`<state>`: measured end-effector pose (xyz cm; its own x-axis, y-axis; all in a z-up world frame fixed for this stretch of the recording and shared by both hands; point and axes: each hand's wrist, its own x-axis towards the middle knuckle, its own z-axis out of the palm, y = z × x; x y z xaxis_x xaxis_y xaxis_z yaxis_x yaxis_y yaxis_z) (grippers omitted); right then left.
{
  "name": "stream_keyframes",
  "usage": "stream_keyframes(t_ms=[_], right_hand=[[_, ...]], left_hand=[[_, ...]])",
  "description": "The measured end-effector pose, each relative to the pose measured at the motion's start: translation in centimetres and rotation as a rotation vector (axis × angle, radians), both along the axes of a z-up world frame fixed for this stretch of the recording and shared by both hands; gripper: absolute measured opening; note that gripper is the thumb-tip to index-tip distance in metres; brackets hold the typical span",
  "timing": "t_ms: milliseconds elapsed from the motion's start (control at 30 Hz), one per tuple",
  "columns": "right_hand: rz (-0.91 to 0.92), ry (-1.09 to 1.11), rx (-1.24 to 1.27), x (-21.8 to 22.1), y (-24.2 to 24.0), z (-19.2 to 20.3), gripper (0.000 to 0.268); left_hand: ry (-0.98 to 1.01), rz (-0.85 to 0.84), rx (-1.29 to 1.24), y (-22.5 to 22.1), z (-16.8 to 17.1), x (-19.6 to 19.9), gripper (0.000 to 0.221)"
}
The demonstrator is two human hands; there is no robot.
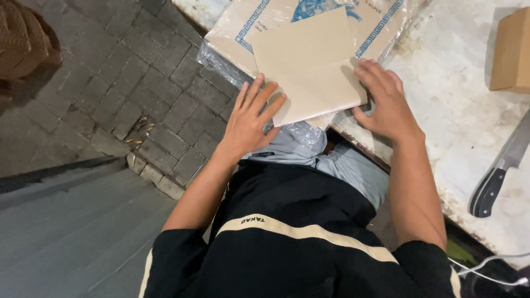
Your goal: Preparing paper liners by cutting them with a knife and placing them into small cardboard food boxes.
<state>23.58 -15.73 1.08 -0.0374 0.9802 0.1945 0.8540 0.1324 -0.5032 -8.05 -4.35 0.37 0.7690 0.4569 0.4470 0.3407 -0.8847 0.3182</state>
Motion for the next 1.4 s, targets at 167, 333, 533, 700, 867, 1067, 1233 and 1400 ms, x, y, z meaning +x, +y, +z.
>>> stream_keyframes(t_ms=[167, 333, 533, 700, 867, 1067, 1233, 1400], right_hand=[[0.063, -0.035, 0.019, 1.4, 0.7, -0.5, 0.065], [0.030, 0.058, 0.059, 2.8, 0.9, -0.7, 0.038], [0.020, 0.274, 0.129, 2.5, 1.5, 0.1, 0.024], [0.063, 0.366, 0.155, 2.7, 1.8, -0.6, 0.050], [0.039, 0.220, 0.080, 2.5, 2.6, -0.3, 0.035], [0.131, 0.215, 0.181, 2.2, 3.3, -0.8, 0.032], [0.091, 0.252, 0.258, 1.6, 3.3, -1.6, 0.014], [-0.080, 0.281, 0.145, 1.5, 4.1, -2.0, 0.015]], left_hand=[[-0.096, -0.073, 0.041, 0.3, -0.2, 0.2, 0.055], [-0.141, -0.111, -0.021, 0.8, 0.1, 0.3, 0.043], [-0.127, -0.123, -0.075, 1.0, 1.1, 0.9, 0.055], [-0.197, -0.040, -0.042, 1.1, -1.7, 1.3, 0.026], [-0.223, -0.089, -0.031, 1.3, 0.7, 1.3, 0.029], [-0.292, -0.119, -0.043, 1.5, 2.6, 1.7, 0.017], [-0.306, 0.005, 0.002, 1.6, 1.3, 1.5, 0.013], [-0.320, 0.088, -0.117, 1.6, 0.6, 1.6, 0.022]])
